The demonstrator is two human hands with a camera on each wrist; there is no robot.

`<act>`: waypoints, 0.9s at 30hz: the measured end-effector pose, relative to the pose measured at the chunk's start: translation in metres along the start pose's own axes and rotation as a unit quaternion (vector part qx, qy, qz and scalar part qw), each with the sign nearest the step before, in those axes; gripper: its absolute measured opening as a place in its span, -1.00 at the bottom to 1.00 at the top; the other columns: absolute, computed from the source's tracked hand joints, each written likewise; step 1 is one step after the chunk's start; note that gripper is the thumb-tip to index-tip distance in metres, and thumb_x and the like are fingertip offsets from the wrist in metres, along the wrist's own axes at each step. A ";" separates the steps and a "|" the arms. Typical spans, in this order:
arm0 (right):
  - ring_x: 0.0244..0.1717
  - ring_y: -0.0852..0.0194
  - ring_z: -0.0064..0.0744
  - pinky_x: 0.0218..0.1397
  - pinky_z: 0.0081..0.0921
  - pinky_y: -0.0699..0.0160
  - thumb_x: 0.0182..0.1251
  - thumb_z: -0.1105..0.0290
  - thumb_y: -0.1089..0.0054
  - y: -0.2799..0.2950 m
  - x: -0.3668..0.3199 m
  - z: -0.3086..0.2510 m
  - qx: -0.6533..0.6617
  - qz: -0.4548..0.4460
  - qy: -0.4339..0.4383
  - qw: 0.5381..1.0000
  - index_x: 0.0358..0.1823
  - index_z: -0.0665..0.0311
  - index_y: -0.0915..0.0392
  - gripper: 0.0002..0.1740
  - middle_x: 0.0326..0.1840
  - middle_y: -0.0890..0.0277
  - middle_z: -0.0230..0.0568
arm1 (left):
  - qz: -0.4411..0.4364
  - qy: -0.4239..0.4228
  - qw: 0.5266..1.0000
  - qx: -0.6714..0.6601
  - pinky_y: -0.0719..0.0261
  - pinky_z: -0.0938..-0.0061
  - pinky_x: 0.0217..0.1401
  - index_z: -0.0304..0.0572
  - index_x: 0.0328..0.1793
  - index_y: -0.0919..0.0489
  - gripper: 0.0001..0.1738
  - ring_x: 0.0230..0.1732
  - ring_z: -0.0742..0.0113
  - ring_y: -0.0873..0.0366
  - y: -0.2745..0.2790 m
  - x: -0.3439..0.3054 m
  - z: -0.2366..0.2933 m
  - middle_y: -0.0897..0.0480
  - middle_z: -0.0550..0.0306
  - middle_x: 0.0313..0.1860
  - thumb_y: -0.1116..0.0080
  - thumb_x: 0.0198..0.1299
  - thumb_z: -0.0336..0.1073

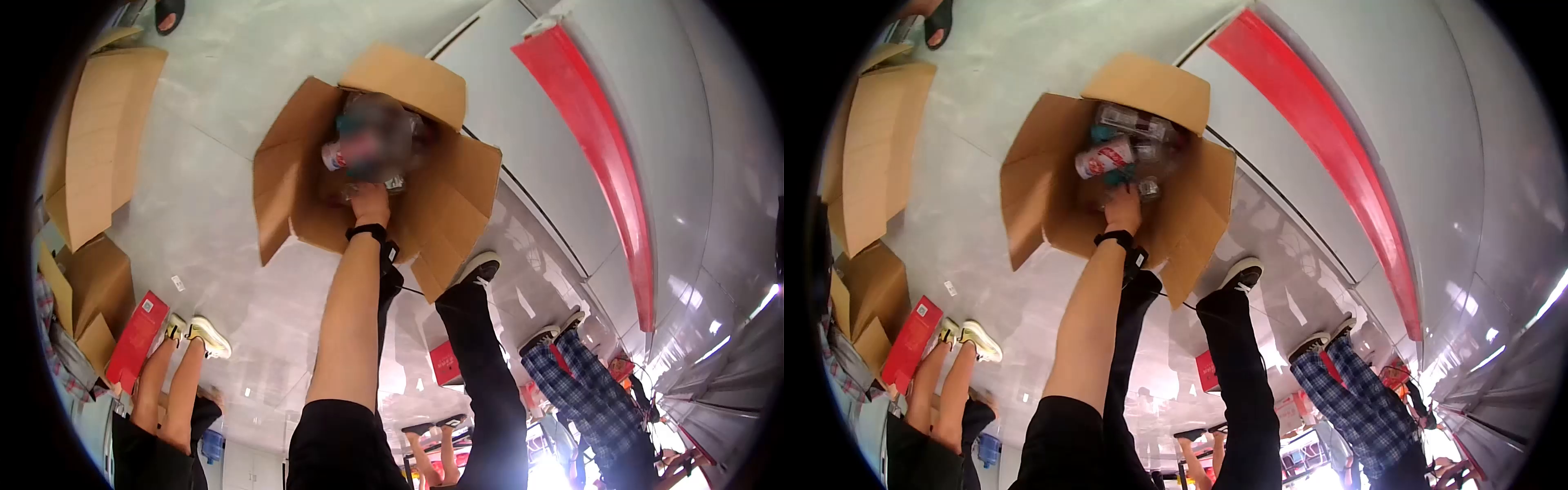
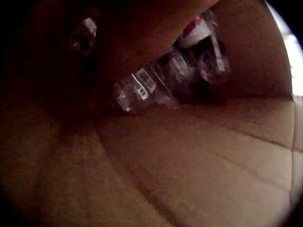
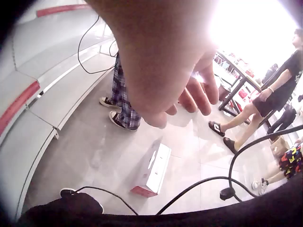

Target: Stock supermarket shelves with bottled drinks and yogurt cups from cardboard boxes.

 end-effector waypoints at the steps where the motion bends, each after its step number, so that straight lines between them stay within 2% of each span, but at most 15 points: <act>1: -0.12 -0.55 -0.36 -0.04 -0.38 -0.51 0.45 0.25 0.03 -0.001 0.003 -0.002 0.003 0.000 -0.002 1.000 -0.04 0.30 -0.57 -0.70 -0.11 -0.59 -0.15 | 0.001 -0.004 1.000 -0.001 -0.56 0.02 0.13 -0.10 0.04 -0.64 -0.69 0.20 -0.02 -0.53 -0.002 0.004 0.002 -0.64 0.04 0.07 -0.23 0.15 -0.28; 5: -0.11 -0.54 -0.36 -0.04 -0.39 -0.50 0.45 0.24 0.03 0.001 0.003 -0.008 0.016 0.012 -0.003 1.000 -0.04 0.31 -0.57 -0.69 -0.11 -0.59 -0.16 | 0.041 -0.006 0.998 0.047 -0.43 0.08 0.20 0.02 0.12 -0.63 -0.67 0.20 0.07 -0.54 0.013 0.023 -0.003 -0.64 0.11 0.10 -0.13 0.22 -0.25; 7: -0.11 -0.54 -0.36 -0.05 -0.39 -0.50 0.45 0.23 0.02 0.001 -0.006 -0.004 0.022 0.016 -0.001 1.000 -0.03 0.31 -0.57 -0.68 -0.11 -0.59 -0.17 | 0.018 -0.065 0.994 0.090 -0.43 0.07 0.16 0.05 0.10 -0.63 -0.68 0.19 0.12 -0.54 0.013 0.025 -0.001 -0.64 0.13 0.11 -0.15 0.21 -0.27; 8: -0.11 -0.54 -0.36 -0.05 -0.40 -0.50 0.45 0.22 0.02 -0.001 -0.009 -0.006 0.027 0.019 0.004 0.999 -0.03 0.31 -0.57 -0.68 -0.11 -0.59 -0.17 | 0.097 -0.099 0.985 0.103 -0.42 0.09 0.16 0.02 0.10 -0.62 -0.59 0.20 0.14 -0.53 0.022 0.022 0.000 -0.62 0.09 0.13 -0.29 0.09 -0.16; 9: -0.11 -0.54 -0.36 -0.05 -0.40 -0.50 0.45 0.22 0.02 -0.001 -0.012 -0.005 0.028 0.019 0.011 0.999 -0.03 0.32 -0.57 -0.67 -0.11 -0.58 -0.17 | 0.097 -0.097 0.985 0.107 -0.42 0.09 0.16 0.02 0.10 -0.62 -0.59 0.20 0.14 -0.53 0.055 0.008 0.000 -0.62 0.09 0.13 -0.29 0.09 -0.16; 13: -0.11 -0.53 -0.37 -0.05 -0.41 -0.50 0.45 0.20 0.01 0.001 -0.019 -0.016 0.032 0.031 0.074 0.996 -0.03 0.32 -0.57 -0.66 -0.11 -0.58 -0.19 | -0.033 0.004 0.979 -0.201 -0.50 0.02 0.12 -0.17 0.02 -0.66 -0.35 -0.07 -0.04 -0.67 0.146 -0.048 -0.011 -0.71 -0.10 -0.11 -0.49 -0.23 0.00; 15: -0.11 -0.53 -0.37 -0.05 -0.41 -0.50 0.45 0.19 0.01 0.018 -0.017 -0.030 0.035 0.055 0.137 0.988 -0.03 0.33 -0.57 -0.65 -0.12 -0.58 -0.19 | -0.136 0.068 0.909 -0.388 -0.62 0.07 -0.07 -0.21 -0.04 -0.67 -0.50 -0.27 0.00 -0.71 0.167 -0.079 -0.017 -0.73 -0.06 -0.23 -0.43 -0.08 -0.07; 17: -0.11 -0.53 -0.37 -0.05 -0.42 -0.49 0.45 0.18 0.00 0.041 -0.018 -0.065 0.055 0.089 0.234 0.967 -0.03 0.33 -0.57 -0.64 -0.12 -0.58 -0.20 | -0.250 0.093 0.661 -0.702 -0.67 0.15 -0.16 -0.22 -0.05 -0.66 -0.65 -0.22 0.09 -0.70 0.178 -0.130 0.012 -0.71 0.02 -0.18 -0.27 0.19 -0.11; 18: -0.11 -0.53 -0.37 -0.05 -0.42 -0.49 0.45 0.18 0.00 0.049 -0.022 -0.081 0.074 0.100 0.275 0.953 -0.03 0.33 -0.57 -0.64 -0.12 -0.58 -0.20 | -0.282 0.096 0.562 -0.772 -0.68 0.20 -0.13 -0.25 0.02 -0.61 -0.66 -0.19 0.16 -0.70 0.199 -0.160 0.025 -0.70 0.04 -0.16 -0.19 0.28 -0.15; 19: -0.05 -0.53 -0.41 0.07 -0.49 -0.47 0.46 0.17 -0.07 0.053 -0.013 -0.097 0.146 0.019 0.255 0.956 0.01 0.38 -0.56 -0.61 -0.06 -0.57 -0.23 | -0.307 0.099 0.455 -0.830 -0.69 0.25 -0.10 -0.28 0.10 -0.57 -0.67 -0.16 0.23 -0.69 0.226 -0.192 0.036 -0.68 0.07 -0.14 -0.11 0.37 -0.18; 21: 0.14 -0.53 -0.40 0.17 -0.44 -0.50 0.46 0.29 -0.09 0.090 -0.093 -0.208 0.194 0.054 0.332 0.921 0.20 0.33 -0.47 -0.62 0.13 -0.58 -0.16 | -0.283 0.026 0.350 -0.893 -0.69 0.25 -0.04 -0.26 0.23 -0.48 -0.62 -0.09 0.25 -0.67 0.303 -0.253 0.056 -0.66 0.05 -0.06 -0.05 0.42 -0.19; 22: 0.13 -0.53 -0.40 0.17 -0.45 -0.50 0.45 0.32 -0.12 0.107 -0.131 -0.255 0.203 0.056 0.380 0.901 0.22 0.33 -0.44 -0.61 0.11 -0.58 -0.16 | -0.268 0.005 0.363 -0.892 -0.65 0.30 0.06 -0.23 0.36 -0.39 -0.55 0.03 0.29 -0.63 0.349 -0.287 0.061 -0.62 0.09 0.08 -0.04 0.42 -0.23; 23: 0.12 -0.53 -0.40 0.16 -0.46 -0.50 0.43 0.34 -0.14 0.122 -0.172 -0.284 0.210 0.057 0.422 0.880 0.25 0.34 -0.42 -0.58 0.09 -0.58 -0.16 | -0.238 -0.004 0.341 -0.909 -0.62 0.33 0.13 -0.17 0.50 -0.27 -0.44 0.09 0.31 -0.60 0.402 -0.325 0.065 -0.57 0.14 0.19 -0.04 0.41 -0.26; 25: 0.05 -0.52 -0.42 0.10 -0.48 -0.49 0.33 0.38 -0.22 0.147 -0.250 -0.333 0.291 0.031 0.505 0.812 0.26 0.34 -0.41 -0.51 0.13 -0.55 -0.20 | -0.200 -0.056 0.354 -0.912 -0.56 0.38 0.20 -0.15 0.57 -0.17 -0.36 0.15 0.33 -0.58 0.460 -0.380 0.079 -0.52 0.16 0.28 -0.04 0.40 -0.31; 27: 0.09 -0.57 -0.24 0.13 -0.38 -0.54 0.27 0.33 -0.35 0.186 -0.381 -0.360 0.155 0.163 0.614 0.757 0.32 0.30 -0.34 -0.38 0.10 -0.53 -0.06 | -0.225 -0.095 0.333 -0.911 -0.51 0.37 0.27 -0.13 0.55 -0.18 -0.37 0.21 0.34 -0.52 0.507 -0.438 0.097 -0.49 0.15 0.30 -0.06 0.38 -0.37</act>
Point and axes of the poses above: each hand's wrist, its own x-axis towards the middle knuckle, its own y-axis out of the back of the hand, z = x × y, the point moved 10 cm from there along x, towards the middle knuckle
